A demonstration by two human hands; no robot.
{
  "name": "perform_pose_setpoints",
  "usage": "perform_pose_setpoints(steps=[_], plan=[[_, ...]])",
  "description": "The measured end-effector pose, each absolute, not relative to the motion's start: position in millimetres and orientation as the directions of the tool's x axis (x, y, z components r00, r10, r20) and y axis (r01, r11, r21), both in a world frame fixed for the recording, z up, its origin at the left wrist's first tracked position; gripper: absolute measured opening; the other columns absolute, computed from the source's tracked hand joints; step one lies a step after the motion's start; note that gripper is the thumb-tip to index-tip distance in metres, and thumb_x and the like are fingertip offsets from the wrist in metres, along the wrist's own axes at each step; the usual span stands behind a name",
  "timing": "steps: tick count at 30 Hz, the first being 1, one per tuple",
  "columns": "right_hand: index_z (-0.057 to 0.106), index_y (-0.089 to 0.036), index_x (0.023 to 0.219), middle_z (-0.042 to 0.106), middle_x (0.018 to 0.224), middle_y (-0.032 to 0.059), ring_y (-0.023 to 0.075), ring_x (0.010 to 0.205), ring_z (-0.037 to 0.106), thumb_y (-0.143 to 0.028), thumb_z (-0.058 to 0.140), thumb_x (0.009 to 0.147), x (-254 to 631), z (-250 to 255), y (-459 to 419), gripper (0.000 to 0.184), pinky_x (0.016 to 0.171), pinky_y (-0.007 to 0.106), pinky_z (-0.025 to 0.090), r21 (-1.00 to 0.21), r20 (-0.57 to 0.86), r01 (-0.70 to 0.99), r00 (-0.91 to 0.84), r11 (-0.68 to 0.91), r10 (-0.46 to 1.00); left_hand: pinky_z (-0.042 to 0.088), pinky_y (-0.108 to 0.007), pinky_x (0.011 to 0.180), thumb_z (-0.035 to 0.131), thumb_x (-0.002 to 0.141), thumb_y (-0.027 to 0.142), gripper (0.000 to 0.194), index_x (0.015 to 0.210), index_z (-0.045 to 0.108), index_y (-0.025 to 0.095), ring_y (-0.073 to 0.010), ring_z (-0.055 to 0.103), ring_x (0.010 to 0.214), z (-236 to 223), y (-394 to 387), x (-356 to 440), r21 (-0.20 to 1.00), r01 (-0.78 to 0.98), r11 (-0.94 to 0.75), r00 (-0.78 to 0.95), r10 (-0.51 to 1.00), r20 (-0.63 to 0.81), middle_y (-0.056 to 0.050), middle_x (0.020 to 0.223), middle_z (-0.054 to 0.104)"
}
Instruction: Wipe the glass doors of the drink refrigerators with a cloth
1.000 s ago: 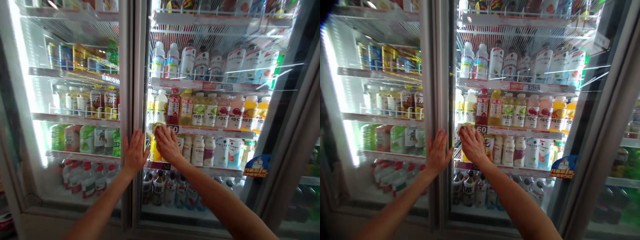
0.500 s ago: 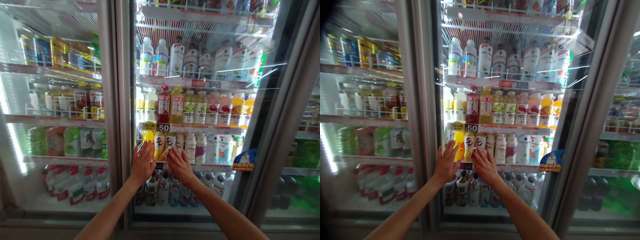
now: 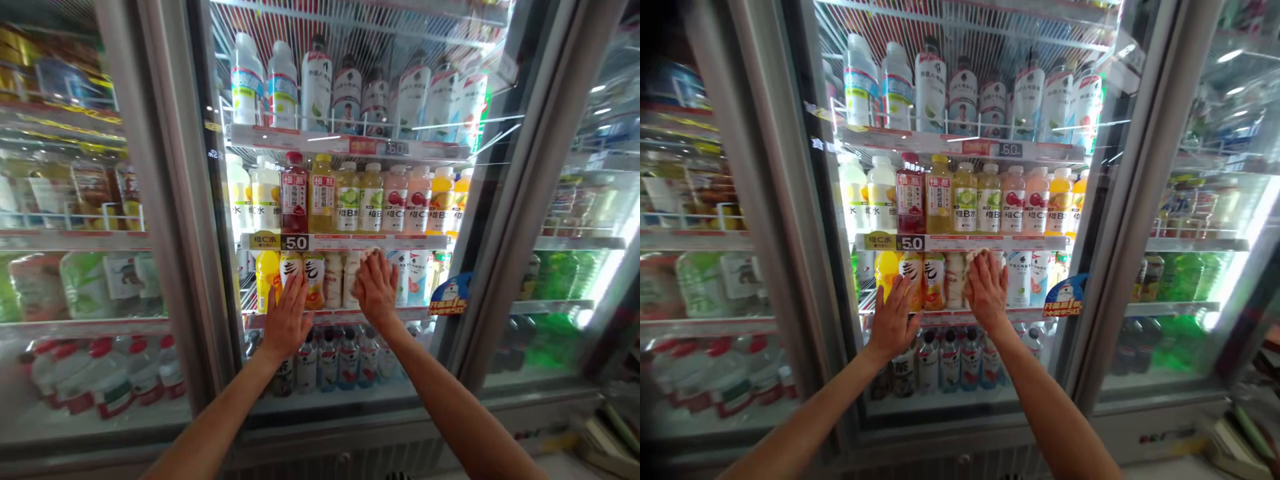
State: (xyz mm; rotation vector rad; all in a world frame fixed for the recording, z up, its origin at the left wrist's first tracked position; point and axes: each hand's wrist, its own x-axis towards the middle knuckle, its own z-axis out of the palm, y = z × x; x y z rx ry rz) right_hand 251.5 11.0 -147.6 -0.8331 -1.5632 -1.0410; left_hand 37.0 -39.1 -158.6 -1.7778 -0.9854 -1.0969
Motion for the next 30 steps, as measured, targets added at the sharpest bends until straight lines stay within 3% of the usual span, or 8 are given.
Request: perform_pose_setpoints(steps=[2,6,11,17,22,27,30], plan=[[0.048,-0.016,0.126,0.051,0.132,0.0126,0.0221,0.138,0.017,-0.022,0.046,0.086,263.1,-158.3,9.8,0.041,0.111,0.048,0.015,0.19,0.976,0.908,-0.215,0.374,0.025,0.016,-0.05,0.111,0.048,0.084,0.026,0.067,0.142,0.016,0.015,-0.0244,0.023,0.136,-163.4,-38.3,44.8,-0.227,0.892,-0.391,0.327,0.212,0.921,-0.016,0.14,0.038],[0.051,-0.02,0.122,0.055,0.127,0.0086,0.0197,0.137,0.022,-0.021,0.048,0.085,288.7,-181.6,7.7,0.038,0.112,0.046,0.016,0.328,0.923,0.851,-0.382,0.41,0.056,0.016,-0.049,0.111,0.048,0.084,0.027,0.066,0.142,0.017,0.015,-0.024,0.026,0.135,-175.1,-35.8,61.4,-0.234,0.879,-0.416,0.356,0.245,0.902,-0.015,0.138,0.041],[0.034,-0.018,0.138,0.038,0.142,0.0134,0.0247,0.138,0.018,-0.02,0.042,0.086,323.2,-170.8,21.1,0.052,0.109,0.052,0.019,0.071,0.996,0.949,-0.086,0.306,0.036,0.017,-0.049,0.11,0.049,0.083,0.027,0.063,0.14,0.023,0.014,-0.0242,0.025,0.135,-186.4,-33.3,83.8,-0.245,0.862,-0.444,0.372,0.224,0.901,-0.016,0.136,0.044],[0.023,-0.022,0.142,0.031,0.146,0.013,0.0263,0.137,0.02,-0.02,0.042,0.086,355.9,-198.9,29.6,0.058,0.106,0.053,0.026,0.111,0.987,0.959,-0.136,0.262,0.08,0.015,-0.049,0.111,0.051,0.083,0.029,0.062,0.138,0.027,0.015,-0.024,0.024,0.135,-205.8,-35.1,101.7,-0.22,0.847,-0.484,0.394,0.292,0.872,-0.014,0.137,0.042],[0.021,-0.017,0.143,0.028,0.146,0.0156,0.0277,0.138,0.017,-0.022,0.037,0.088,383.8,-209.1,37.9,0.057,0.106,0.056,0.023,-0.118,0.993,0.955,0.107,0.272,0.053,0.014,-0.048,0.111,0.049,0.084,0.028,0.061,0.138,0.026,0.014,-0.0234,0.023,0.136,-213.9,-39.0,114.2,-0.237,0.847,-0.476,0.406,0.291,0.866,-0.015,0.138,0.041],[0.021,-0.016,0.142,0.023,0.147,0.0181,0.03,0.137,0.018,-0.022,0.035,0.089,389.0,-272.7,32.2,0.056,0.103,0.06,0.027,-0.246,0.968,0.932,0.224,0.266,0.111,0.014,-0.047,0.111,0.048,0.084,0.028,0.052,0.132,0.037,0.012,-0.0246,0.026,0.134,-234.8,-49.0,126.8,-0.25,0.831,-0.497,0.439,0.309,0.844,-0.015,0.136,0.044],[0.022,-0.015,0.142,0.021,0.148,0.0187,0.0301,0.137,0.018,-0.023,0.034,0.089,394.5,-278.9,35.2,0.055,0.104,0.06,0.026,-0.311,0.95,0.912,0.29,0.269,0.116,0.012,-0.045,0.112,0.05,0.083,0.03,0.052,0.131,0.039,0.013,-0.0236,0.027,0.134,-243.7,-52.8,131.5,-0.224,0.824,-0.521,0.43,0.317,0.845,-0.014,0.136,0.044]])
